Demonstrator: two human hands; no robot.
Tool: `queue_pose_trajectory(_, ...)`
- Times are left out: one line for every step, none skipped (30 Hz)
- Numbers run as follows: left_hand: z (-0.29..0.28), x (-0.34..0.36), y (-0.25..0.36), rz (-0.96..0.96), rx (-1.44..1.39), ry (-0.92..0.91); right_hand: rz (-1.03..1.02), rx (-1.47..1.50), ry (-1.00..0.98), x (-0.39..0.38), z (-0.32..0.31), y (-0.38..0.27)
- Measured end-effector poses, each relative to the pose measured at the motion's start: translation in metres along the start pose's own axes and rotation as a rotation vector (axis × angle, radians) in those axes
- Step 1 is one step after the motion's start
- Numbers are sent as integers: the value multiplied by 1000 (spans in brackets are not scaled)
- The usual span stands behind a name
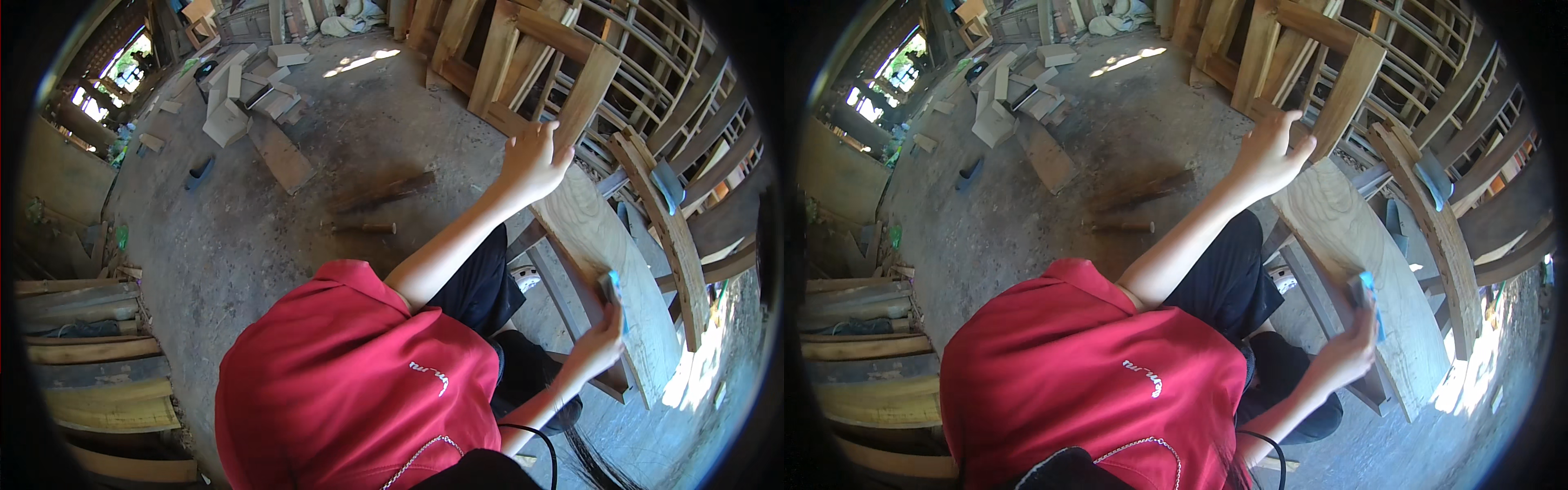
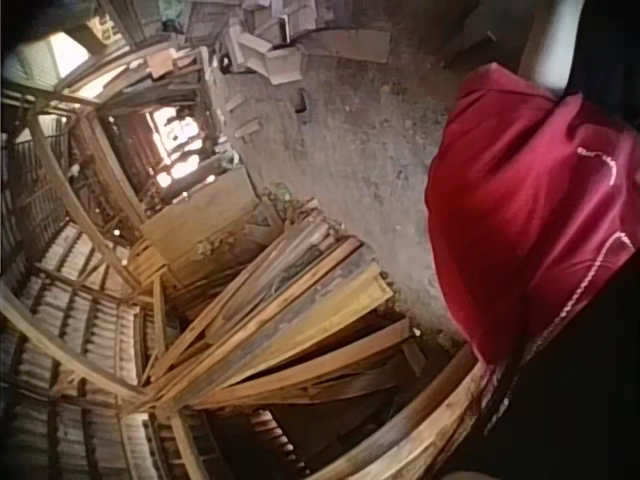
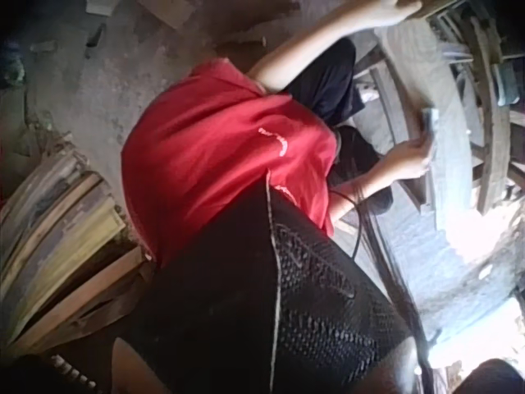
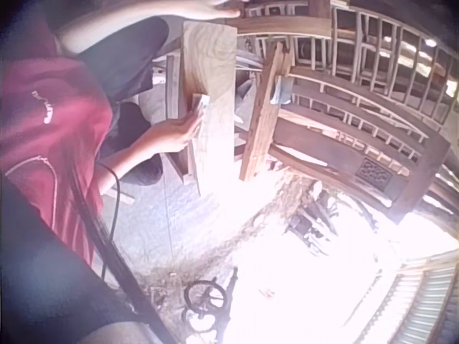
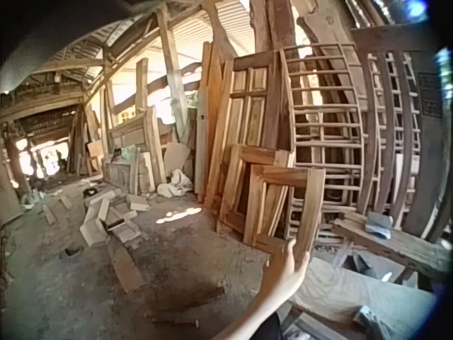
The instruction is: Chiseling and sanding a piece of wood in a workshop.
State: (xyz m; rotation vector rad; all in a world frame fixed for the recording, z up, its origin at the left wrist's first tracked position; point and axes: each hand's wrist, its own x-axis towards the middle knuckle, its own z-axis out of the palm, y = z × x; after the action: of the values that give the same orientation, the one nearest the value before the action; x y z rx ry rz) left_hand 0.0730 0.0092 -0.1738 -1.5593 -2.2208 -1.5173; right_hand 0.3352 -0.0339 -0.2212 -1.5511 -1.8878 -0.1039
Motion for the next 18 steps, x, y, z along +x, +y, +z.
queue_pose_trajectory(4, -2, -3, 1, 73, -3, 119, 23, -9, -1, -6, 17)
queue_pose_trajectory(7, -3, -5, 5, 60, -12, 214, -78, -34, 0, -17, 36)
queue_pose_trajectory(7, -5, -7, -48, 62, -163, 292, -112, -43, 1, -26, 61)
queue_pose_trajectory(7, -6, -11, -99, 71, -313, 326, -138, 16, 1, -36, 79)
queue_pose_trajectory(8, -9, -14, -97, 25, -412, 408, -168, 24, 2, -46, 89)
queue_pose_trajectory(11, -14, -13, -92, 16, -423, 493, -204, 31, 2, -54, 97)
queue_pose_trajectory(14, -19, -10, -128, 33, -464, 506, -263, 41, 1, -51, 103)
queue_pose_trajectory(18, -24, -8, -161, 52, -510, 459, -240, 26, 1, -48, 96)
queue_pose_trajectory(23, -27, -9, -157, 49, -522, 409, -214, 8, 4, -43, 77)
queue_pose_trajectory(28, -29, -12, -147, 35, -453, 439, -58, -25, 5, -38, 50)
queue_pose_trajectory(32, -31, -13, -141, 13, -389, 313, -78, -53, 8, -30, 27)
queue_pose_trajectory(38, -27, -6, -143, -40, -466, 230, -73, -5, 2, -15, 28)
queue_pose_trajectory(32, -26, -10, -176, -31, -444, 224, -38, -90, 5, -7, -5)
queue_pose_trajectory(34, -28, -9, -195, -49, -459, 80, 9, -53, 4, -6, -27)
queue_pose_trajectory(37, -32, -14, -125, -44, -374, 25, 85, -35, 4, -7, -41)
queue_pose_trajectory(40, -33, -18, -49, -52, -295, -50, 63, 10, 3, -6, -37)
queue_pose_trajectory(41, -32, -18, -35, -60, -299, 6, 30, -9, 4, -10, -24)
queue_pose_trajectory(39, -32, -21, -24, -63, -296, 59, 5, -30, 4, -14, -9)
